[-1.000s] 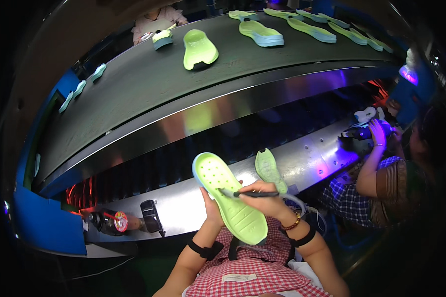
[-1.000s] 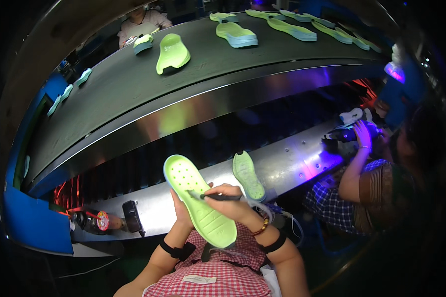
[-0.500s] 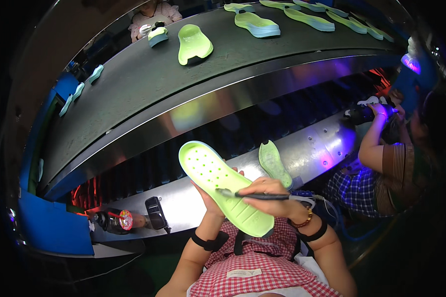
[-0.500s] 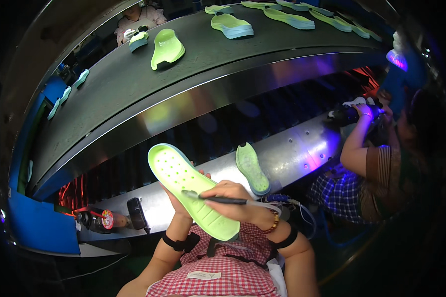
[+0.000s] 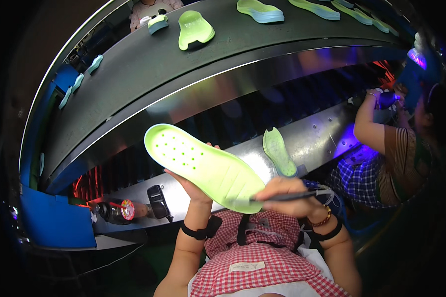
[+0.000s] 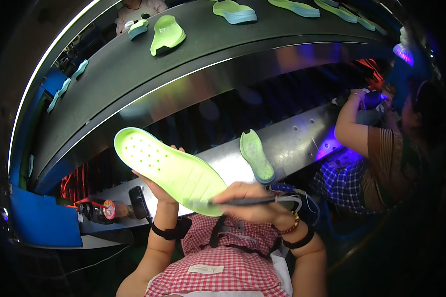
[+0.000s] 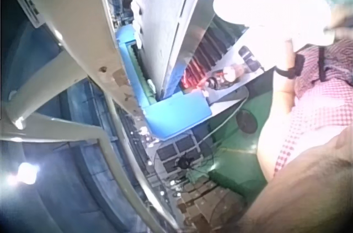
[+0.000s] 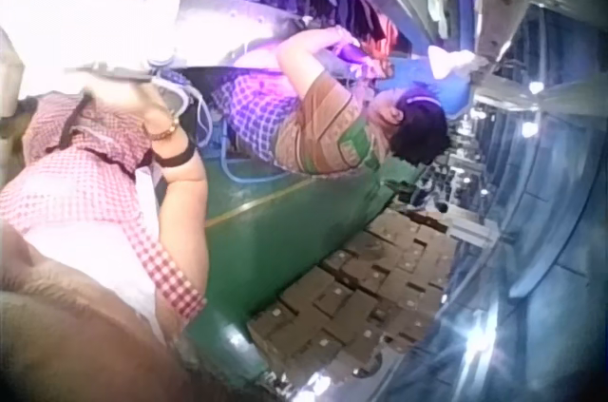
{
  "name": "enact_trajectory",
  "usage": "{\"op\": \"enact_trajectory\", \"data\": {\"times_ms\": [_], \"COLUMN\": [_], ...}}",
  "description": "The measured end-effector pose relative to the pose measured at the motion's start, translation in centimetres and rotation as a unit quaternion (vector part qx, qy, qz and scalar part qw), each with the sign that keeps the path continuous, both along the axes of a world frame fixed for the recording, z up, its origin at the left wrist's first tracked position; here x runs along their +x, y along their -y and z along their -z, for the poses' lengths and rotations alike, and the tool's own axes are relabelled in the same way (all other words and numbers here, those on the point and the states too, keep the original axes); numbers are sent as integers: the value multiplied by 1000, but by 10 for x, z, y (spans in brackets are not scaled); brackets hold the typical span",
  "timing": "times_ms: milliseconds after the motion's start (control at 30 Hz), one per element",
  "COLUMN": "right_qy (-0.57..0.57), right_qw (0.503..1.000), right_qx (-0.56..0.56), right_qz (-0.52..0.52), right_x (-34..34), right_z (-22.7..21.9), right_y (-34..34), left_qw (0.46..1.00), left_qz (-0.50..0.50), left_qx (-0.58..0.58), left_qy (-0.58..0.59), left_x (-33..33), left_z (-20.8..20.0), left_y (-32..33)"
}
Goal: The person is applying glue or primer to the interior of shoe soles using a brush while at a factory production line.
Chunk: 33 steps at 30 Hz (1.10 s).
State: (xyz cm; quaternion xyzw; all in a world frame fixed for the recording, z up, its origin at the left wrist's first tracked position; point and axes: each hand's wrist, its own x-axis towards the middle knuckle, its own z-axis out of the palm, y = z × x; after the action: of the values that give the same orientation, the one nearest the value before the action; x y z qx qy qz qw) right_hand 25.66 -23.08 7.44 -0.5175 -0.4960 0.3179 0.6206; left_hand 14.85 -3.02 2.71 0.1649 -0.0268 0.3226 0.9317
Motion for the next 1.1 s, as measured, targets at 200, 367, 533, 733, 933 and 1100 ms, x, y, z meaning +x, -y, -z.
{"op": "enact_trajectory", "data": {"times_ms": [200,367,533,733,933,1100], "right_qy": [49,73,-68,27,-192,-417], "right_qw": [996,996,996,999,981,909], "right_qx": [-17,-33,2,-35,-25,10], "right_qz": [-78,39,-50,-27,30,3], "right_x": [3,7,4,1,12,-4], "right_z": [4,19,26,24,40,28], "right_y": [9,10,15,7,-3,0], "left_qw": [999,999,992,970,963,982], "left_qz": [9,6,4,103,103,11], "left_qx": [46,30,129,199,234,189], "left_qy": [20,13,2,92,88,16], "left_x": [-3,2,-4,2,5,-3], "left_z": [-9,-14,-7,-1,-9,-36], "left_y": [-7,-5,-15,-33,-31,-10]}}
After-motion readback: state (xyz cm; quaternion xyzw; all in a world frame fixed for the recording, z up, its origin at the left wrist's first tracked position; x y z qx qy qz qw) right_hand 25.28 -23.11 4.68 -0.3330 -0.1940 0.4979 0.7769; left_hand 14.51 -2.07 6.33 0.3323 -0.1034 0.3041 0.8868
